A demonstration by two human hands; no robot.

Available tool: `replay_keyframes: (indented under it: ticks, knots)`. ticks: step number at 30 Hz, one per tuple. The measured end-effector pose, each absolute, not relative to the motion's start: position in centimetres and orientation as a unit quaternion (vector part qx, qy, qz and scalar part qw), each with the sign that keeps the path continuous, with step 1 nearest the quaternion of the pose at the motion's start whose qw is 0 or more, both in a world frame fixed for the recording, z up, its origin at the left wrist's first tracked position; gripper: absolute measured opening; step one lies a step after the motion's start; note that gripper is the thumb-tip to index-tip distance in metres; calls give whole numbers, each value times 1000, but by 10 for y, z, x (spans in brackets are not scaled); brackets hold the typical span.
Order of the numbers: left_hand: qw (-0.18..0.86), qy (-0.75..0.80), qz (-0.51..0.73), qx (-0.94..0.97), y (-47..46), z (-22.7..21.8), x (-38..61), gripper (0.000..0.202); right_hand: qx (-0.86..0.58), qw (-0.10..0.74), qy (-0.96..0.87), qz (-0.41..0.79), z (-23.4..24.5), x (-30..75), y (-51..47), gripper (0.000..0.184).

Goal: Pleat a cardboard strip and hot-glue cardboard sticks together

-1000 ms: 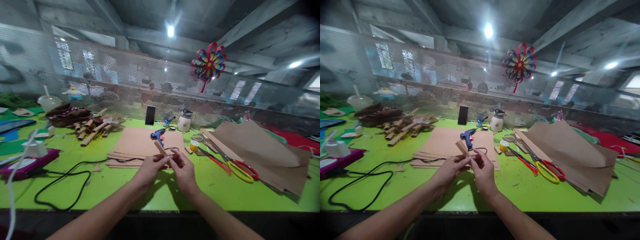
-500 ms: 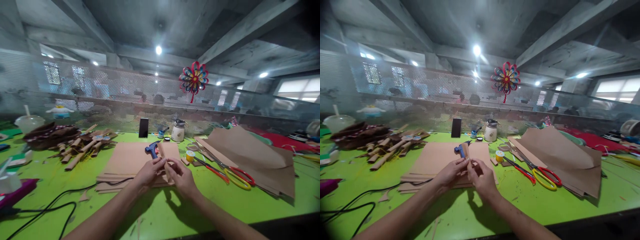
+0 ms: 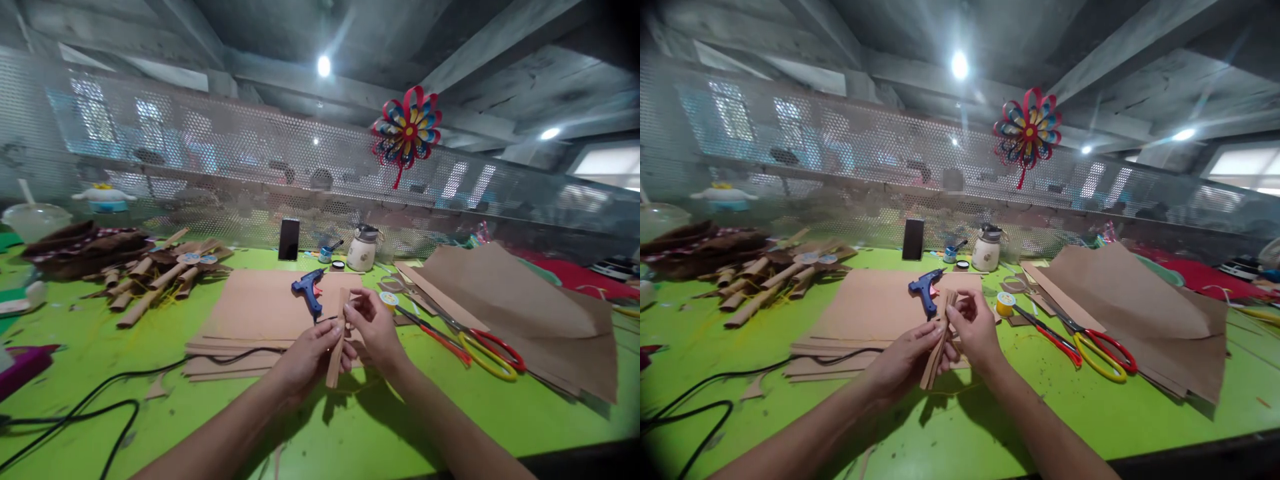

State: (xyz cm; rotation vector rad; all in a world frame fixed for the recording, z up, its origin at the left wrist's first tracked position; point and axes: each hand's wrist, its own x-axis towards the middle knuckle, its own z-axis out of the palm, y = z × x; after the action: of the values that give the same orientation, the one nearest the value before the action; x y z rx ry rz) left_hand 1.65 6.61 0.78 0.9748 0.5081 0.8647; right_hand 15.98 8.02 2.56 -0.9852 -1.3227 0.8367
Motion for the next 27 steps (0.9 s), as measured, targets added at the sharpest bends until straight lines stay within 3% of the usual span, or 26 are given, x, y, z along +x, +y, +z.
replay_keyframes:
  ticks: [5,11,17,27]
  knots:
    - [755,265,403,445,65,3,21,21,-433,582,-572,383,14,159,76,58]
    - [759,295,381,437,63,3,22,21,-423,550,-590,413,11,162,72,65]
    - [745,312,368,461,63,-1,21,26,-415,543,-545,486,17,167,71,61]
    - [727,365,368,450,60,8,19,32,-446,554,-544,445,10,163,75,47]
